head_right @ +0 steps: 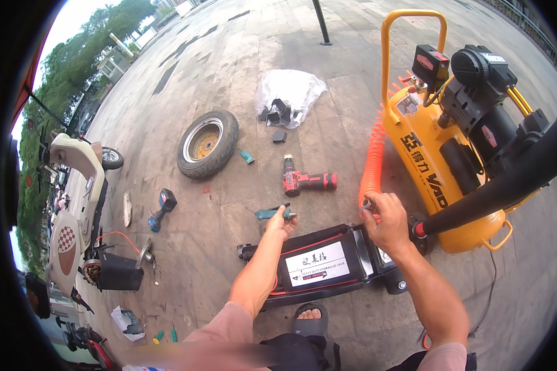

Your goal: The person uses red-handled pliers to pull and adjust copper windings on a motor stator held in their lap. They briefly stand to connect an air hose to a compressor, then return to the seated position to continue adjusting the stator windings.

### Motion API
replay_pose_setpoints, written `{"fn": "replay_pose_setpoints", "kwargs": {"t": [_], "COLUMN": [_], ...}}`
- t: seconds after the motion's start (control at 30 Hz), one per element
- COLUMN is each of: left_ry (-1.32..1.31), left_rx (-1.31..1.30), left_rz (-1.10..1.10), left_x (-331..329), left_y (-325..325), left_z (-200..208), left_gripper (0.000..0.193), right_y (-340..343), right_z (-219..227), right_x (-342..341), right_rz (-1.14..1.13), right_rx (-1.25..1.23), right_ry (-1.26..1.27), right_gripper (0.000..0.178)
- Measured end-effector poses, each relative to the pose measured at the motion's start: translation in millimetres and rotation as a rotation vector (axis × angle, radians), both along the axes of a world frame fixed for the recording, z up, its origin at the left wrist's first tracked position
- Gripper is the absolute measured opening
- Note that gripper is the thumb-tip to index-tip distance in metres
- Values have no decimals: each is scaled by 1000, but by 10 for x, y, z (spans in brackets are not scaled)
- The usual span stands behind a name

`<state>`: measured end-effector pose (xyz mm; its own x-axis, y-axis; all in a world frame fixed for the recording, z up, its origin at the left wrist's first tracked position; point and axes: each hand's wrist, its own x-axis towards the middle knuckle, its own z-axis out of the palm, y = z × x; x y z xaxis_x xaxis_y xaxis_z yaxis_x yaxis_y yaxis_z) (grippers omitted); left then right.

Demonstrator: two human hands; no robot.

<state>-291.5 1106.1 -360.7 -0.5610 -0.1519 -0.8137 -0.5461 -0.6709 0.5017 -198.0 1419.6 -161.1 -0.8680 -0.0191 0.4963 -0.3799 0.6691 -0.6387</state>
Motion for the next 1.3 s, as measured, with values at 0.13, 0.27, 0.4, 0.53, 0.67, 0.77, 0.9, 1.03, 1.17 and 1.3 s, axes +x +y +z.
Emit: {"fn": "replay_pose_setpoints", "kwargs": {"t": [0.13, 0.27, 0.4, 0.53, 0.67, 0.77, 0.9, 1.03, 1.17, 1.3], "left_ry": [-61, -47, 179, 363, 370, 268, 431, 588, 1358, 1650], "left_rx": [32, 113, -81, -9, -24, -146, -142, 30, -349, -852], "left_rz": [73, -24, -133, -212, -186, -149, -354, -1117, -1616, -1793], "left_x": [5, 146, 532, 1243, 1802, 2041, 2042, 1911, 2322, 2884], "left_y": [-104, -142, -214, -477, -800, -934, -737, 262, 1761, 2854], "left_z": [-189, 60, 592, 1057, 1269, 1440, 1626, 1449, 934, -8], "left_gripper": [32, 41, 41, 35, 31, 31, 36, 41, 41, 43], "right_y": [-14, -105, -187, -183, -349, -517, -565, -328, -220, -118], "right_z": [-20, -193, -449, -674, -962, -1154, -1170, -676, -163, 64], "right_x": [120, -24, -678, -1360, -1710, -1896, -1728, -1142, -666, -276], "right_rz": [21, -78, -226, -339, -331, -232, -49, 178, 149, 149], "right_rx": [-148, -201, -196, -32, 242, 438, 247, -5, -24, -83], "right_ry": [-131, -185, -239, -479, -682, -830, -457, -110, 5, 24], "right_gripper": [33, 31, 33, 35, 33, 35, 33, 33, 32, 38]}}
